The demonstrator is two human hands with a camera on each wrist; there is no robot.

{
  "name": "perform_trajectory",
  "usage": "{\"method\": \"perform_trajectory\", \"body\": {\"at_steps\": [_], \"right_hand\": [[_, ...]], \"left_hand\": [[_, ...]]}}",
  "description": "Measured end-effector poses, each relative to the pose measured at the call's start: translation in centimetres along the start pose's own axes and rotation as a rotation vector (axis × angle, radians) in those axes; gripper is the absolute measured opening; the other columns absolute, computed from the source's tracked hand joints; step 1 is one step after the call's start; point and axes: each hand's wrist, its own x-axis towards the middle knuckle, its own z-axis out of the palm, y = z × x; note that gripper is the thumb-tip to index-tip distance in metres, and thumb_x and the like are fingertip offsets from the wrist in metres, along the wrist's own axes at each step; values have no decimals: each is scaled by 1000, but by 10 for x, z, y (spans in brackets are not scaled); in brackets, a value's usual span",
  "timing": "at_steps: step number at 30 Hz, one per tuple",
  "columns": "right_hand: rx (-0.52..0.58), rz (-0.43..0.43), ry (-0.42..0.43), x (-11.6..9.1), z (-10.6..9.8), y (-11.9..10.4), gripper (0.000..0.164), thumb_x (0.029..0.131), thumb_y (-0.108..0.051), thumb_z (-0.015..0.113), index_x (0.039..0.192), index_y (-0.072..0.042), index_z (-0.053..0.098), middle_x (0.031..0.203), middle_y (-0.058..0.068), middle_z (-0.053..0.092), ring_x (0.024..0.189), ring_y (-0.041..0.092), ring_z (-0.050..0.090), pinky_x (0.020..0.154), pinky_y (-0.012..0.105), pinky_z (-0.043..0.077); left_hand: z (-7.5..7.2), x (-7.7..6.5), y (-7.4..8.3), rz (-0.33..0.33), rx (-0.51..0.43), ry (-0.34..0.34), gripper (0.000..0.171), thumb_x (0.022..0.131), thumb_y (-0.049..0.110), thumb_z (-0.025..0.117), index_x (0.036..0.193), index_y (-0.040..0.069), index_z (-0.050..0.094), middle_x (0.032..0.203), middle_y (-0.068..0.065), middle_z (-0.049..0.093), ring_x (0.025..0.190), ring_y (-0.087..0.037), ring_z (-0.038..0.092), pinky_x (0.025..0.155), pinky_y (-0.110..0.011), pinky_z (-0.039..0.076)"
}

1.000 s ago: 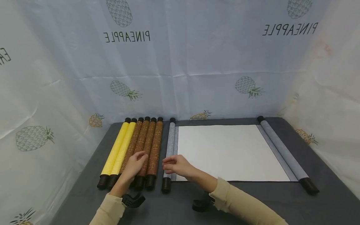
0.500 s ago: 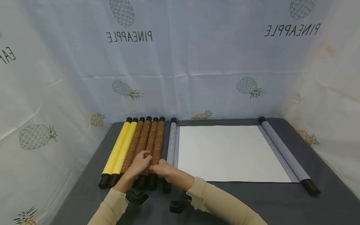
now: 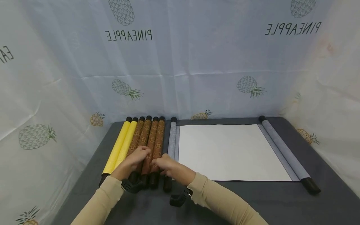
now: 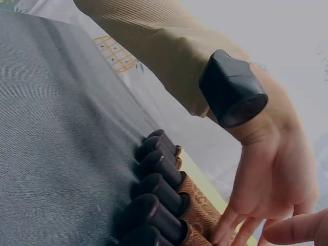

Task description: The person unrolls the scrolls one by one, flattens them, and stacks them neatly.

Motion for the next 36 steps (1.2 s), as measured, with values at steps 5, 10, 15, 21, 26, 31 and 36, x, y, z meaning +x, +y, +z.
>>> {"method": "perform_trajectory", "body": {"at_steps": [5, 10, 15, 21, 26, 31, 36], "right_hand": [[-22, -40, 23, -2, -3, -3, 58, 83, -9, 61, 130, 16, 38, 133, 29, 45, 119, 39, 53, 96, 51, 50], [-104, -87, 32, -4, -8, -9, 41, 85, -8, 62, 115, 18, 51, 115, 27, 56, 103, 36, 64, 86, 44, 57], [-175, -99, 18, -2, -16, -15, 39, 84, -12, 65, 108, 18, 58, 102, 25, 64, 91, 34, 70, 79, 40, 60], [-273, -82, 1, 3, -27, -12, 29, 83, -23, 74, 84, 4, 64, 84, 12, 65, 75, 24, 68, 72, 36, 60], [-294, -111, -17, 5, -33, -5, 36, 80, -26, 77, 58, -11, 54, 53, -3, 50, 53, 11, 52, 57, 28, 53], [-226, -106, -14, 4, -40, 1, 42, 79, -20, 77, 56, -15, 42, 50, -4, 42, 50, 10, 48, 58, 26, 51], [-156, -125, 13, -1, -47, 6, 26, 77, -14, 76, 71, -8, 52, 67, 0, 50, 57, 10, 51, 58, 23, 50]], "left_hand": [[-5, -1, -1, 18, -85, -67, 35, 94, 7, 36, 60, 16, 31, 57, 6, 23, 53, -9, 21, 57, -25, 26], [-6, -4, -7, -47, -96, -55, 23, 97, 11, 36, 74, 9, 41, 77, -4, 37, 71, -17, 39, 70, -32, 37], [-10, -11, -11, -91, -107, -68, 42, 100, 15, 34, 131, -13, 41, 129, -29, 46, 112, -33, 56, 95, -45, 50], [-7, -10, -16, -58, -99, -97, 48, 99, 19, 46, 132, -17, 43, 114, -17, 61, 92, -12, 60, 93, -42, 54], [1, -6, -16, -24, -95, -73, 39, 95, 21, 58, 115, -13, 57, 77, 1, 60, 66, -5, 53, 69, -26, 53], [8, -2, -11, -47, -151, -53, 45, 93, 19, 60, 123, -14, 50, 53, 10, 36, 46, -3, 28, 52, -20, 31], [18, -6, -4, -34, -180, -28, 79, 92, 16, 60, 145, -19, 14, 119, -29, 57, 97, -25, 60, 96, -43, 49]]}}
